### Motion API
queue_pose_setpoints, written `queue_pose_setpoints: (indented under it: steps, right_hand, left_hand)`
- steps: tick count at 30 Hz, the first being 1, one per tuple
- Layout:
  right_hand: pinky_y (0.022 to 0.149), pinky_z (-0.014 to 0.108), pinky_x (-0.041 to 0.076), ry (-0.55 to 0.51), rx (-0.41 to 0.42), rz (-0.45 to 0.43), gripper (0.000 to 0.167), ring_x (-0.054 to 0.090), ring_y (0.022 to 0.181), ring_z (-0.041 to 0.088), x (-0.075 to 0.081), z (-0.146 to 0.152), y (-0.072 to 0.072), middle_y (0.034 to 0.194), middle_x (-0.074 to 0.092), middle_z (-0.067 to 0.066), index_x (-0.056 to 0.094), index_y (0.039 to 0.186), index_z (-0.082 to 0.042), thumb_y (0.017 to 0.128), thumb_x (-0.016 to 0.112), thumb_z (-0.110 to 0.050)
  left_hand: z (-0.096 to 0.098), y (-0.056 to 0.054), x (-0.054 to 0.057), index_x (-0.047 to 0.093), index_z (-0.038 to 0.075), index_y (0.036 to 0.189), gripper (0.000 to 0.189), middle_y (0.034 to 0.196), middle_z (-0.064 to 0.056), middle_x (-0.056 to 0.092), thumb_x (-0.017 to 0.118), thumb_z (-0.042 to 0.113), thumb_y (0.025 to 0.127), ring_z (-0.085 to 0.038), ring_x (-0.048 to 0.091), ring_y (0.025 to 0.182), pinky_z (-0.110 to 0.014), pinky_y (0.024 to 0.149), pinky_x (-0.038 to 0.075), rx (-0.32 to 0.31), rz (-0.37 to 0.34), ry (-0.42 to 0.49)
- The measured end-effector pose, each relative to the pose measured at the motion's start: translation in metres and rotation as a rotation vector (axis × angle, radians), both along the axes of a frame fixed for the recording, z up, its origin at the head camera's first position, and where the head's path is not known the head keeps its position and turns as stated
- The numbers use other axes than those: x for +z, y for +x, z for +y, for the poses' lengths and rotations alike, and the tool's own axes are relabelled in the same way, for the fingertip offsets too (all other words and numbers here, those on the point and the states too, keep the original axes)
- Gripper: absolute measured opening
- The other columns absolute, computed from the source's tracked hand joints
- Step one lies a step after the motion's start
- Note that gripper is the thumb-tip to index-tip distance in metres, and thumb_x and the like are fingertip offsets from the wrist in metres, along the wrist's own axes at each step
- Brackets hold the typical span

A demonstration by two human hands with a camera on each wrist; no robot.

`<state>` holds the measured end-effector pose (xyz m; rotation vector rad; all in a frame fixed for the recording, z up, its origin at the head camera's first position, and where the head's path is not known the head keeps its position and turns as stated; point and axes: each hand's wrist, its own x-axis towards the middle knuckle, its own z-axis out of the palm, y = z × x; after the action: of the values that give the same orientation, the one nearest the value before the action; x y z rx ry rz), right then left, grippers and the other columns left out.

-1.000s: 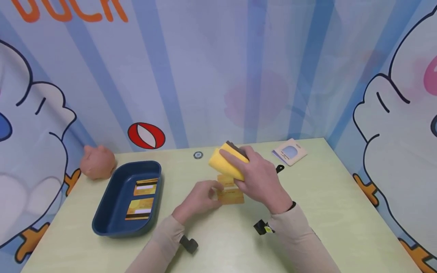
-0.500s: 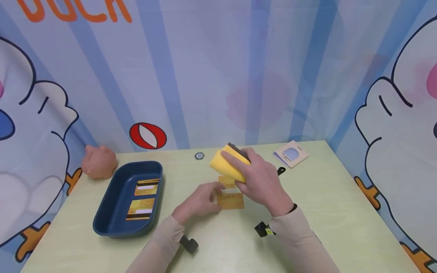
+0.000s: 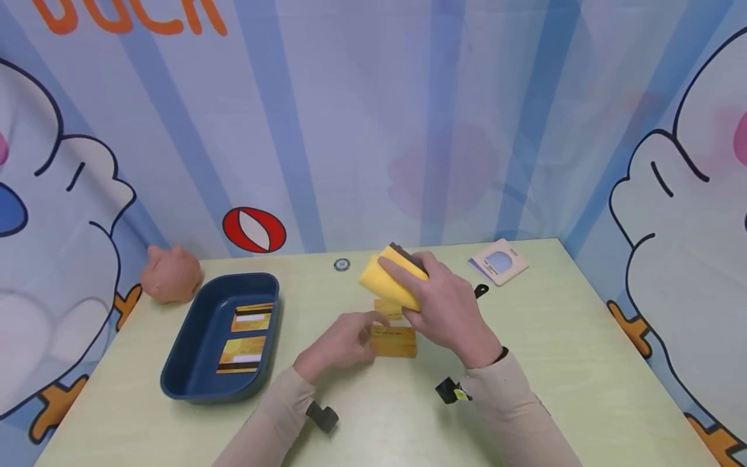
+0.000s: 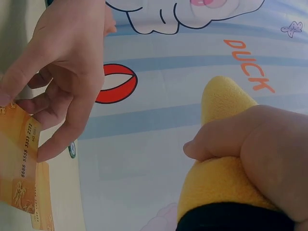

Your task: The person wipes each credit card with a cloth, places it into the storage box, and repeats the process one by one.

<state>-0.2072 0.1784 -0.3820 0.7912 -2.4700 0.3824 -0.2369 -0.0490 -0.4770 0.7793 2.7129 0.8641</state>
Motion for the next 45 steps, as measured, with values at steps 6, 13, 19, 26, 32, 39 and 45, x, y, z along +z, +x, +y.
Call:
queue_pose_setpoints:
  steps: [6,13,19,26,32,39,45]
  right_hand:
    - [0.051,0.036,0.052,0.002,-0.002,-0.007,0.08,0.062,0.073,0.027,-0.001,-0.001,0.0,0.13,0.06,0.02,0.055,0.153,-0.034,0.082,0.084,-0.012]
    - [0.052,0.038,0.055,0.01,0.019,-0.012,0.081,0.066,0.074,0.028,-0.006,-0.006,0.0,0.13,0.06,0.019,0.056,0.153,-0.035,0.08,0.088,-0.016]
    - [0.054,0.041,0.058,0.017,0.032,-0.022,0.083,0.068,0.082,0.03,-0.007,-0.011,0.001,0.131,0.06,0.019,0.056,0.152,-0.035,0.079,0.089,-0.015]
    - [0.056,0.041,0.059,0.022,0.09,-0.017,0.086,0.068,0.086,0.03,-0.01,-0.018,0.002,0.132,0.059,0.018,0.054,0.153,-0.036,0.078,0.09,-0.016]
    - [0.06,0.042,0.061,0.041,0.135,-0.013,0.087,0.069,0.092,0.03,-0.013,-0.02,0.002,0.134,0.059,0.018,0.051,0.156,-0.038,0.08,0.089,-0.018]
    - [0.059,0.041,0.06,0.056,0.15,0.001,0.087,0.068,0.087,0.029,-0.012,-0.022,0.002,0.134,0.059,0.02,0.05,0.156,-0.038,0.08,0.087,-0.018]
    - [0.061,0.042,0.061,0.057,0.164,0.017,0.086,0.067,0.09,0.029,-0.013,-0.021,0.002,0.134,0.059,0.019,0.052,0.155,-0.038,0.079,0.089,-0.02]
  left_hand:
    - [-0.008,-0.004,0.002,0.072,0.015,0.133,0.051,0.118,-0.004,0.071,0.076,-0.004,0.085,-0.012,0.065,0.086,-0.025,0.075,0.057,0.008,-0.065,0.141]
    - [-0.025,-0.005,0.023,0.066,0.013,0.141,0.05,0.122,-0.01,0.069,0.072,0.0,0.093,-0.019,0.075,0.089,-0.031,0.078,0.063,0.083,-0.185,0.471]
    - [-0.036,-0.003,0.046,0.055,0.01,0.15,0.051,0.128,-0.015,0.073,0.067,0.004,0.101,-0.026,0.074,0.102,-0.034,0.085,0.062,0.099,-0.211,0.671]
    - [-0.039,0.0,0.059,0.052,0.01,0.153,0.051,0.128,-0.016,0.074,0.06,0.001,0.104,-0.028,0.073,0.107,-0.031,0.081,0.053,0.046,-0.241,0.711]
    - [-0.04,0.003,0.062,0.049,0.009,0.156,0.055,0.131,-0.018,0.071,0.053,-0.006,0.103,-0.024,0.07,0.101,-0.031,0.083,0.055,-0.01,-0.287,0.767]
    - [-0.041,0.006,0.065,0.047,0.014,0.157,0.055,0.146,-0.016,0.061,0.058,0.001,0.105,-0.031,0.068,0.123,-0.044,0.096,0.061,-0.073,-0.389,0.87]
    - [-0.042,0.01,0.07,0.049,0.016,0.157,0.057,0.146,-0.015,0.06,0.063,0.002,0.103,-0.032,0.067,0.124,-0.043,0.098,0.06,-0.064,-0.389,0.876]
